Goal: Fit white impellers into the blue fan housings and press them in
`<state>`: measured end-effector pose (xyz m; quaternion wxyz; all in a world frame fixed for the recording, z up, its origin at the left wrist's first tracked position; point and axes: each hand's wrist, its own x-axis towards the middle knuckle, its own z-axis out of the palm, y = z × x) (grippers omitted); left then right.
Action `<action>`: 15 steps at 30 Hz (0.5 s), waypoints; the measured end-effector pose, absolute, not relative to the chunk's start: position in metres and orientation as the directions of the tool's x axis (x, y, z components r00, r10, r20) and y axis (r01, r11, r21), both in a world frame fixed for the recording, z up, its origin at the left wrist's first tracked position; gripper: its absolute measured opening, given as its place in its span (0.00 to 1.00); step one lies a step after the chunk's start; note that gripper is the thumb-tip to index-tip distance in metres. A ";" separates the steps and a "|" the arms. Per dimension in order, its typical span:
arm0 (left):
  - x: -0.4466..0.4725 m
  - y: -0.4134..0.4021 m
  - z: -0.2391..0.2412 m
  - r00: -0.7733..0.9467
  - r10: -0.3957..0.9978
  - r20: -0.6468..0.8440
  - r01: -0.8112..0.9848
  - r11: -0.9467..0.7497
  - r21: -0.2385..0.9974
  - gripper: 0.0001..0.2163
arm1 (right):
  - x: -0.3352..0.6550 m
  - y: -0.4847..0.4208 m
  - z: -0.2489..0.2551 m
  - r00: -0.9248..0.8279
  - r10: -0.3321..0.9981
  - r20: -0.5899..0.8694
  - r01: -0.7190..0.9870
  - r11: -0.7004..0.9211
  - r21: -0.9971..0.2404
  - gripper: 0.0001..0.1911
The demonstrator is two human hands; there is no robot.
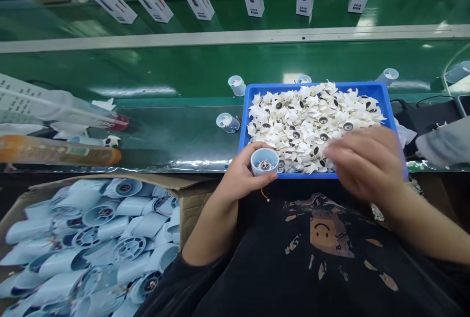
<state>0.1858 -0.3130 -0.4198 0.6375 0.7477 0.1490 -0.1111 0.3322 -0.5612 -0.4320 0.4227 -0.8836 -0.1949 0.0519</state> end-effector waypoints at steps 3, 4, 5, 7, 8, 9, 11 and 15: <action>0.189 -0.319 -0.419 0.936 0.117 -0.331 0.341 -0.085 0.936 0.28 | 0.329 -0.520 -0.434 0.666 0.728 -0.165 0.633 -0.668 -0.390 0.10; 0.190 -0.319 -0.419 0.941 0.115 -0.319 0.327 -0.063 0.943 0.29 | 0.330 -0.512 -0.434 0.585 0.760 -0.285 0.723 -0.647 -0.242 0.12; 0.190 -0.319 -0.420 0.944 0.116 -0.309 0.316 -0.046 0.948 0.29 | 0.331 -0.506 -0.433 0.538 0.758 -0.369 0.779 -0.614 -0.127 0.13; 0.188 -0.316 -0.422 0.945 0.127 -0.300 0.306 -0.026 0.952 0.28 | 0.332 -0.501 -0.431 0.539 0.759 -0.364 0.811 -0.585 -0.020 0.14; 0.186 -0.313 -0.423 0.943 0.137 -0.302 0.307 -0.015 0.952 0.28 | 0.331 -0.502 -0.430 0.546 0.775 -0.318 0.819 -0.574 0.007 0.15; 0.185 -0.311 -0.425 0.941 0.144 -0.306 0.310 -0.003 0.951 0.28 | 0.329 -0.503 -0.430 0.553 0.787 -0.274 0.822 -0.569 0.026 0.16; 0.183 -0.307 -0.427 0.942 0.140 -0.305 0.304 0.028 0.952 0.28 | 0.325 -0.506 -0.429 0.567 0.789 -0.236 0.818 -0.573 0.051 0.17; 0.185 -0.305 -0.431 0.960 0.084 -0.266 0.261 0.064 0.963 0.30 | 0.317 -0.507 -0.430 0.630 0.744 -0.221 0.773 -0.627 0.092 0.15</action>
